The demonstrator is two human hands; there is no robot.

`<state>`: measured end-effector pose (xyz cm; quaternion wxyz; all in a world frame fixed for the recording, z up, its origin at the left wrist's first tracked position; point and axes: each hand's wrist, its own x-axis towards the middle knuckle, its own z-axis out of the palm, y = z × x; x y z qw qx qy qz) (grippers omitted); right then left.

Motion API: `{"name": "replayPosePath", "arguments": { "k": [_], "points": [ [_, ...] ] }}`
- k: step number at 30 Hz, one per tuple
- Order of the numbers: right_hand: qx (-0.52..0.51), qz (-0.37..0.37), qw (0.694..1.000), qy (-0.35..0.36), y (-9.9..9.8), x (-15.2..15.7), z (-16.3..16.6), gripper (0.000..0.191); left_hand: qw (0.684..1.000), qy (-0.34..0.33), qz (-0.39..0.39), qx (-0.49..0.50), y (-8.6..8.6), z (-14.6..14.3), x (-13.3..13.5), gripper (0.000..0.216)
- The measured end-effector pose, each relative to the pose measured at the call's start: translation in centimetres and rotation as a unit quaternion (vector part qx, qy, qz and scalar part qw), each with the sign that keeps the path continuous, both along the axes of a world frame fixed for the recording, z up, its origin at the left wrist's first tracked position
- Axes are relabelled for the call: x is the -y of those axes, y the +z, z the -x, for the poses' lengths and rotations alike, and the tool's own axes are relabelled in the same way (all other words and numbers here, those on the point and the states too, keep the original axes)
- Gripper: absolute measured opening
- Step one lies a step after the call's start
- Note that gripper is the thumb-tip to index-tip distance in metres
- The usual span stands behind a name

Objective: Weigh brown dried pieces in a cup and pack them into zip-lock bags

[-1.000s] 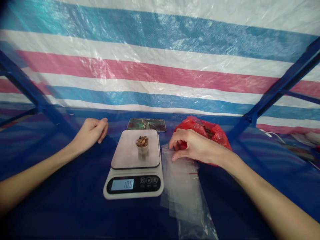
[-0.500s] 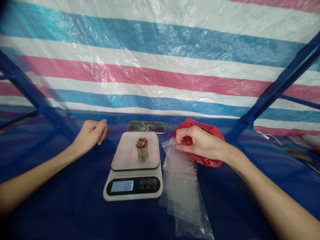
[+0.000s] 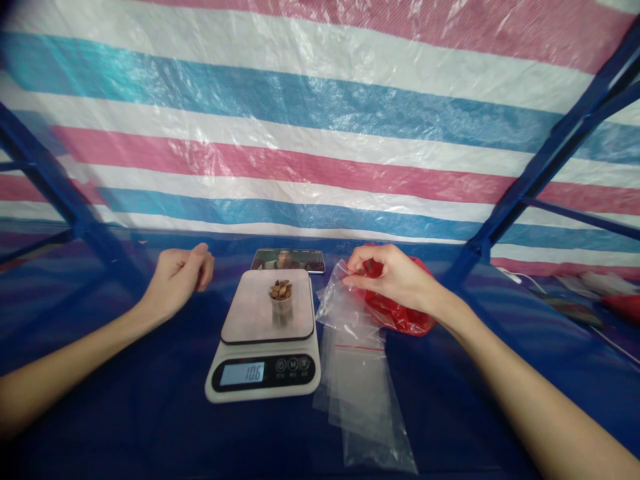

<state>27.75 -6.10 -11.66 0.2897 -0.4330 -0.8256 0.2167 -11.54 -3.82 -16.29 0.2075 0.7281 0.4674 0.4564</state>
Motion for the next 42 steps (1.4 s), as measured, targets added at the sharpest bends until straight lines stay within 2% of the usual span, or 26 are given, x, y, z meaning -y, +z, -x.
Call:
{"name": "replayPosePath", "arguments": {
  "k": [4, 6, 9, 10, 11, 12, 13, 16, 18, 22, 27, 32, 35, 38, 40, 42],
  "points": [
    [-0.022, -0.098, 0.995, -0.030, 0.4, 0.4, 0.3, 0.025, 0.994, -0.041, -0.095, 0.035, 1.3, -0.2, 0.4, 0.062],
    [-0.031, -0.161, 0.986, -0.038, 0.8, 0.5, 0.9, 0.020, 0.988, -0.070, -0.135, 0.020, 2.9, -0.8, 0.6, 0.052],
    [-0.031, -0.240, 0.969, -0.044, 2.2, 0.2, 2.9, 0.016, 0.979, -0.152, -0.121, -0.064, 6.2, -2.6, 0.5, 0.037],
    [-0.027, -0.261, 0.964, -0.041, 2.9, 0.0, 3.9, 0.014, 0.973, -0.179, -0.101, -0.100, 7.3, -3.4, 0.2, 0.042],
    [-0.024, -0.283, 0.958, -0.036, 3.6, -0.3, 4.9, 0.012, 0.968, -0.200, -0.084, -0.128, 8.4, -4.3, -0.2, 0.056],
    [-0.019, -0.302, 0.953, -0.030, 4.4, -0.7, 5.9, 0.010, 0.961, -0.216, -0.078, -0.154, 9.4, -5.1, -0.7, 0.070],
    [-0.019, -0.320, 0.947, -0.022, 5.1, -1.1, 6.9, 0.009, 0.956, -0.222, -0.089, -0.172, 10.3, -5.9, -1.2, 0.074],
    [-0.012, -0.355, 0.935, -0.001, 7.0, -2.1, 9.5, 0.014, 0.937, -0.245, -0.150, -0.197, 12.4, -7.6, -3.0, 0.038],
    [0.002, -0.369, 0.929, 0.011, 7.5, -2.4, 10.6, 0.019, 0.931, -0.250, -0.173, -0.203, 13.0, -8.0, -3.8, 0.023],
    [0.039, -0.352, 0.933, 0.055, 7.2, -2.4, 11.4, 0.026, 0.923, -0.207, -0.218, -0.238, 12.8, -7.7, -4.1, 0.012],
    [0.132, -0.296, 0.939, 0.110, 6.4, -1.7, 11.3, 0.035, 0.894, -0.128, -0.264, -0.339, 11.7, -7.4, -3.5, 0.014],
    [0.190, -0.289, 0.925, 0.159, 6.4, -1.8, 11.1, 0.053, 0.894, -0.116, -0.258, -0.347, 11.3, -7.6, -3.5, 0.013],
    [0.175, -0.283, 0.928, 0.168, 6.0, -2.4, 10.8, 0.061, 0.895, -0.102, -0.243, -0.361, 11.3, -7.5, -3.8, 0.007],
    [0.107, -0.288, 0.935, 0.175, 5.8, -3.1, 10.3, 0.061, 0.896, -0.091, -0.244, -0.360, 11.2, -7.0, -4.4, 0.006],
    [0.041, -0.288, 0.945, 0.152, 6.1, -3.4, 9.9, 0.051, 0.899, -0.078, -0.253, -0.350, 11.0, -6.6, -4.9, 0.009],
    [0.008, -0.254, 0.960, 0.114, 6.8, -3.4, 9.3, 0.036, 0.908, -0.067, -0.242, -0.335, 10.4, -6.0, -5.1, 0.012]
  ]
}}
